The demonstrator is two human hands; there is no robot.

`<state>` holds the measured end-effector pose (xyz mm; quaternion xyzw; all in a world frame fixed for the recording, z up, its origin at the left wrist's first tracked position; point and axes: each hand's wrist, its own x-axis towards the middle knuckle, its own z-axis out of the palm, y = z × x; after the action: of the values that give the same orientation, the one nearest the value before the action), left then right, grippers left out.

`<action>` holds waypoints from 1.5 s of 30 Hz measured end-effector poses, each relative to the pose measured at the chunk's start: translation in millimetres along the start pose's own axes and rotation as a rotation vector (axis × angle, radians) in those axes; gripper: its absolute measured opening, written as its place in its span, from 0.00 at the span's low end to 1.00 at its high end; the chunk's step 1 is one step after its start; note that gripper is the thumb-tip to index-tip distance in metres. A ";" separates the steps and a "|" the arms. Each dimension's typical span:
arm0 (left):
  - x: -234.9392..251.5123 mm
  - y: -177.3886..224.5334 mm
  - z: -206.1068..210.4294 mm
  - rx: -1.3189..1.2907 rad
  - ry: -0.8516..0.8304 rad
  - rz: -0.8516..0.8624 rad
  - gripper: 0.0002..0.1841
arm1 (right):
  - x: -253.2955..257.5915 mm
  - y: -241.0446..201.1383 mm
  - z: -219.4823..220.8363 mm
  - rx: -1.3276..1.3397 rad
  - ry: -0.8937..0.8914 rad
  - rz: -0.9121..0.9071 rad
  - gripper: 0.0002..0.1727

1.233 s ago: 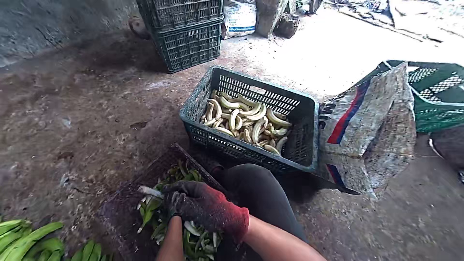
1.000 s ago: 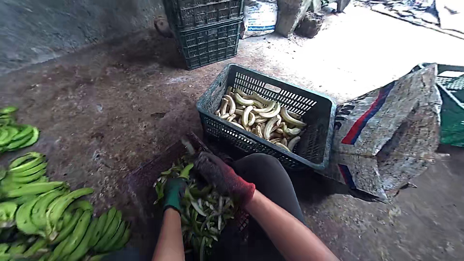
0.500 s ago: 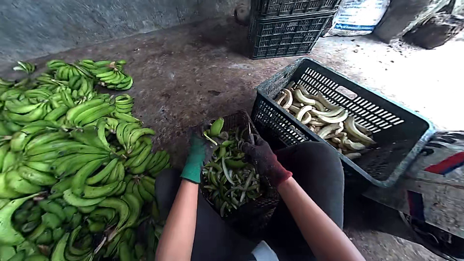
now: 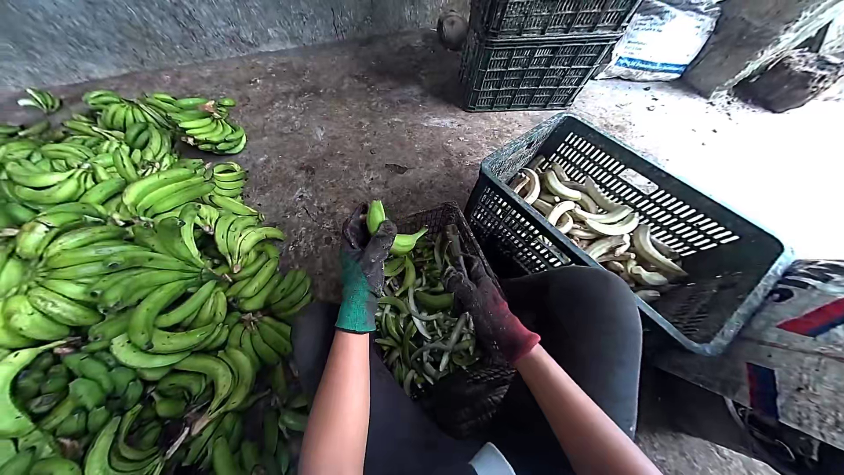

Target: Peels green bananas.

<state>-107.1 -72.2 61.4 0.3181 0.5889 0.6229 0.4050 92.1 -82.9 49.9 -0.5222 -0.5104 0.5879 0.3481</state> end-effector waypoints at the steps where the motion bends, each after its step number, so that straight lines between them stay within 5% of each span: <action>1: 1.9 -2.5 -0.5 -0.051 -0.006 0.035 0.38 | 1.5 -12.8 0.9 -0.092 -0.006 -0.035 0.30; 4: -0.5 1.0 -0.2 -0.120 -0.039 0.174 0.38 | 7.4 -49.3 7.3 -0.464 0.148 -0.399 0.27; 7: -0.1 3.5 -2.2 -0.102 -0.050 0.224 0.36 | 2.9 -63.8 30.2 -0.556 0.366 -0.750 0.27; 8: 0.1 5.1 -2.5 -0.116 -0.061 0.239 0.36 | -1.2 -54.4 36.7 -0.549 0.297 -0.676 0.26; 11: -2.3 9.6 -7.7 -0.279 -0.113 0.296 0.41 | -14.3 1.7 28.9 -0.558 -0.346 -0.025 0.29; 13: 7.4 22.3 -14.6 -0.381 -0.135 0.276 0.43 | -16.7 19.0 38.8 -0.412 -0.368 0.187 0.30; 17: 14.1 10.7 -22.2 -0.319 -0.036 -0.007 0.22 | 0.3 8.9 35.7 -0.183 -0.150 -0.210 0.25; 21: 14.1 7.3 -17.7 -0.243 -0.033 -0.157 0.19 | 18.7 0.3 36.6 -0.553 -0.064 -0.625 0.22; 24: 1.5 1.4 -14.5 -0.084 -0.081 -0.227 0.20 | 41.6 -0.4 41.7 -0.728 0.047 -0.560 0.15; 29: -7.6 -6.7 -15.0 -0.114 -0.091 -0.271 0.18 | 83.4 -5.1 26.6 -0.750 0.340 -0.417 0.23; 35: 8.4 -9.0 -21.8 -0.099 -0.113 -0.194 0.19 | 21.6 9.8 35.5 -0.475 -0.029 -0.472 0.19; 38: -1.3 -8.2 -13.2 -0.037 -0.238 -0.253 0.19 | 40.7 -0.9 31.6 -0.748 0.200 -0.499 0.15; 41: -10.8 -7.7 -7.6 0.099 -0.218 -0.267 0.20 | 73.0 -13.9 15.0 -0.753 0.379 -0.444 0.21; 45: 7.3 -15.3 -14.9 -0.092 -0.111 -0.197 0.17 | 45.8 -3.2 32.1 -0.484 0.199 -0.584 0.20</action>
<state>-121.6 -73.2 44.0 0.2737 0.5648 0.5881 0.5102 50.9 -46.6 39.0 -0.4766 -0.7250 0.2733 0.4153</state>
